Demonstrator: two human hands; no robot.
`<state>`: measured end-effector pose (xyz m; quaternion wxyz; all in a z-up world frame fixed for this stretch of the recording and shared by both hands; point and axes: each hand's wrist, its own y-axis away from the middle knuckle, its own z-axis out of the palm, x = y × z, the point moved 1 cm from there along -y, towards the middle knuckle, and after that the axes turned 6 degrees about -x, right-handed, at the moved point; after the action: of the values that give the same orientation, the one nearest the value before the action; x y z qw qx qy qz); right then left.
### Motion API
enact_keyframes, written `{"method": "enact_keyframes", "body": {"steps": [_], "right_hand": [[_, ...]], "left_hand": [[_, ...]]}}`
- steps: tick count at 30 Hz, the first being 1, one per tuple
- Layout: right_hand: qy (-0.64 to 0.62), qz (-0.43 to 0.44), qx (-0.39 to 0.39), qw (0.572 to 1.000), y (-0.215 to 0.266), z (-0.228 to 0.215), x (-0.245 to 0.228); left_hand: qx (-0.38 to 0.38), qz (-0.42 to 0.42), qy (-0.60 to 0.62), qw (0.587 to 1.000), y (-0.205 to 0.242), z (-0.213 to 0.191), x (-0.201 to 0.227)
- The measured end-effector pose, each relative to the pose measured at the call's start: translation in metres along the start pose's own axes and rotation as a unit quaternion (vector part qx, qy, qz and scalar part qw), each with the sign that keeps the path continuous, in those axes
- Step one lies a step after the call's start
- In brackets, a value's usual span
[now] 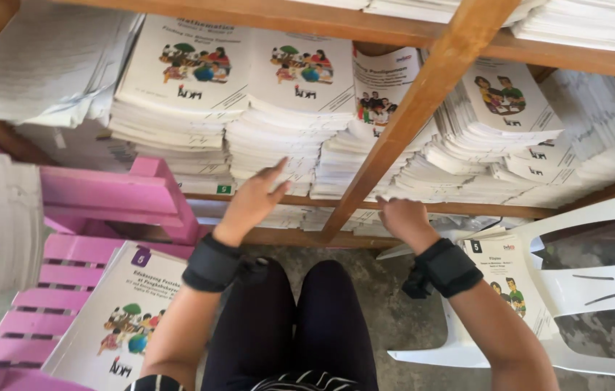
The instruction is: Organizing and sorting educational pamphlets by moving them between shelves, a chair, and a stand.
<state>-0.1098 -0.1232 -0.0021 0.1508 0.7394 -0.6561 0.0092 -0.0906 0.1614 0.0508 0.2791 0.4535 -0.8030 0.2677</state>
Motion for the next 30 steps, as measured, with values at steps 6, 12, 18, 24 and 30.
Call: {"method": "enact_keyframes", "body": {"steps": [6, 12, 18, 24, 30], "right_hand": [[-0.045, -0.137, -0.125, 0.982, 0.035, -0.054, -0.057], [-0.007, -0.302, -0.005, 0.953, 0.023, -0.103, -0.153], [0.024, -0.464, 0.352, 0.812, -0.006, -0.121, -0.268], [0.024, -0.519, 0.433, 0.737, 0.009, -0.175, -0.359], [0.065, -0.526, 0.367, 0.764, -0.006, -0.195, -0.435]], "left_hand": [[0.173, -0.07, 0.07, 0.98, 0.089, -0.035, -0.032], [0.309, -0.163, 0.126, 0.928, 0.165, -0.067, -0.041], [0.432, -0.194, 0.21, 0.855, 0.235, -0.069, -0.093], [0.504, -0.179, 0.238, 0.811, 0.273, -0.089, -0.111], [0.503, -0.188, 0.272, 0.799, 0.271, -0.093, -0.099]]}}
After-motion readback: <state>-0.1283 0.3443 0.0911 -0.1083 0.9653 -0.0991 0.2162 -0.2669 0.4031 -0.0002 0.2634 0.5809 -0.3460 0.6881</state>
